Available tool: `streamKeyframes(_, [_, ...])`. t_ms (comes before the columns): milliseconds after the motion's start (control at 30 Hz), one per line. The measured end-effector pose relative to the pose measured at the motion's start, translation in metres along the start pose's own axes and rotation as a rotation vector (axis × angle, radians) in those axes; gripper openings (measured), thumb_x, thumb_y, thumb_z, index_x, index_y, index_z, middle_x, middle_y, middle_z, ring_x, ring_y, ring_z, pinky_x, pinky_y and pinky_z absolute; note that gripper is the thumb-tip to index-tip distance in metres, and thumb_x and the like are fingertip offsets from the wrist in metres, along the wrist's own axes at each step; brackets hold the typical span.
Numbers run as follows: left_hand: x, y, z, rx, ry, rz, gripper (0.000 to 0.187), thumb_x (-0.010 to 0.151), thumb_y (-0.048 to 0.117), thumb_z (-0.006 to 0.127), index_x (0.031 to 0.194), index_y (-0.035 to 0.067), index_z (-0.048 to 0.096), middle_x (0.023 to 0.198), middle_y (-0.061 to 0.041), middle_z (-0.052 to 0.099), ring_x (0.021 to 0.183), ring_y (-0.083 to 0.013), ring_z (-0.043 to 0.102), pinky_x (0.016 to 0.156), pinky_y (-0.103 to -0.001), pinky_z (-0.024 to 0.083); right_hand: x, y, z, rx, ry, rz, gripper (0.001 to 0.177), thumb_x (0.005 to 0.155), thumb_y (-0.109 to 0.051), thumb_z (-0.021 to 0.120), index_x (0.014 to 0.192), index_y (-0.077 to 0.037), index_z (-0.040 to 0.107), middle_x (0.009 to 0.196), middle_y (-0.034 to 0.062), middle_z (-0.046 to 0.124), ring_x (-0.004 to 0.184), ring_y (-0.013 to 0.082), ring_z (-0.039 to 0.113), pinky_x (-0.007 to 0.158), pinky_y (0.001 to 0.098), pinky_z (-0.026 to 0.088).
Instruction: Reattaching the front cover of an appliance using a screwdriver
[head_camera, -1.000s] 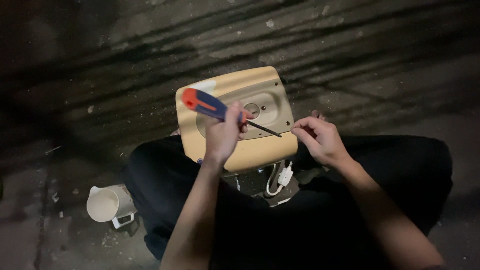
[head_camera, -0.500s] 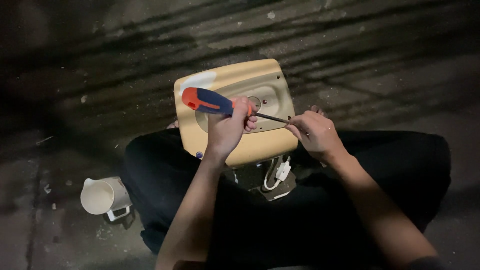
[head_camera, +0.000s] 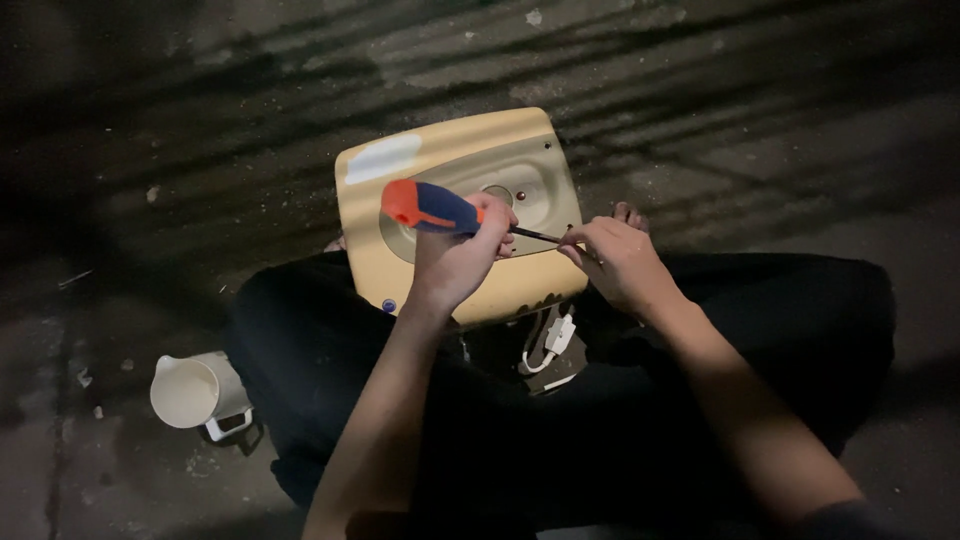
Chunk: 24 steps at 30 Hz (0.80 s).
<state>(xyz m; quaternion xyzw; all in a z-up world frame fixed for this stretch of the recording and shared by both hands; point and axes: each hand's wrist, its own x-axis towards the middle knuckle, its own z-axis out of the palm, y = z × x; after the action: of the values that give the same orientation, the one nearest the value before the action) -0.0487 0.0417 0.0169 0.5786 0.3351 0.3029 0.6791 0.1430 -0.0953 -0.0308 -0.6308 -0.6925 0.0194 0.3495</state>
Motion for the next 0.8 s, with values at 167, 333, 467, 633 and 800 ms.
streamKeyframes(167, [-0.002, 0.002, -0.003, 0.138, -0.050, 0.049, 0.015, 0.089, 0.015, 0.064, 0.085, 0.004, 0.073, 0.065, -0.014, 0.064, 0.060, -0.0185, 0.071, 0.058, -0.028, 0.064, -0.007, 0.017, 0.010, -0.026, -0.058, 0.021, 0.010, 0.094, -0.009, 0.075, 0.102, -0.011, 0.070, 0.071, 0.0067, 0.055, 0.069, 0.0276, 0.062, 0.066, 0.0356, 0.053])
streamKeyframes(333, [-0.012, 0.022, 0.000, 0.274, -0.057, 0.153, 0.014, 0.080, 0.011, 0.061, 0.075, 0.012, 0.075, 0.057, -0.009, 0.062, 0.061, -0.0120, 0.061, 0.057, -0.029, 0.053, -0.007, 0.020, 0.011, -0.033, -0.083, 0.027, 0.013, 0.093, -0.011, 0.076, 0.103, -0.008, 0.069, 0.074, 0.0137, 0.059, 0.075, 0.0350, 0.065, 0.069, 0.0422, 0.054])
streamKeyframes(467, [-0.014, 0.026, -0.001, 0.322, -0.055, 0.182, 0.013, 0.075, 0.010, 0.063, 0.075, 0.012, 0.076, 0.055, -0.005, 0.056, 0.063, -0.0083, 0.055, 0.057, -0.026, 0.049, -0.006, 0.017, 0.007, -0.020, -0.092, 0.035, 0.012, 0.094, -0.006, 0.074, 0.106, -0.009, 0.072, 0.074, 0.0103, 0.062, 0.073, 0.0322, 0.066, 0.070, 0.0372, 0.055])
streamKeyframes(633, [-0.016, 0.033, -0.004, 0.315, -0.098, 0.178, 0.012, 0.076, 0.009, 0.064, 0.077, 0.010, 0.076, 0.056, -0.006, 0.059, 0.064, -0.0091, 0.058, 0.059, -0.026, 0.049, -0.007, 0.016, 0.004, -0.003, -0.143, 0.046, 0.014, 0.095, -0.008, 0.073, 0.109, -0.009, 0.071, 0.078, 0.0114, 0.062, 0.077, 0.0328, 0.067, 0.073, 0.0393, 0.055])
streamKeyframes(800, [-0.018, 0.037, -0.002, 0.329, -0.120, 0.153, 0.013, 0.079, 0.005, 0.063, 0.077, 0.007, 0.075, 0.057, -0.010, 0.063, 0.065, -0.0123, 0.061, 0.064, -0.026, 0.050, -0.011, 0.026, 0.016, 0.034, -0.190, 0.038, 0.014, 0.095, -0.006, 0.071, 0.109, -0.008, 0.070, 0.084, 0.0119, 0.066, 0.084, 0.0336, 0.069, 0.076, 0.0404, 0.056])
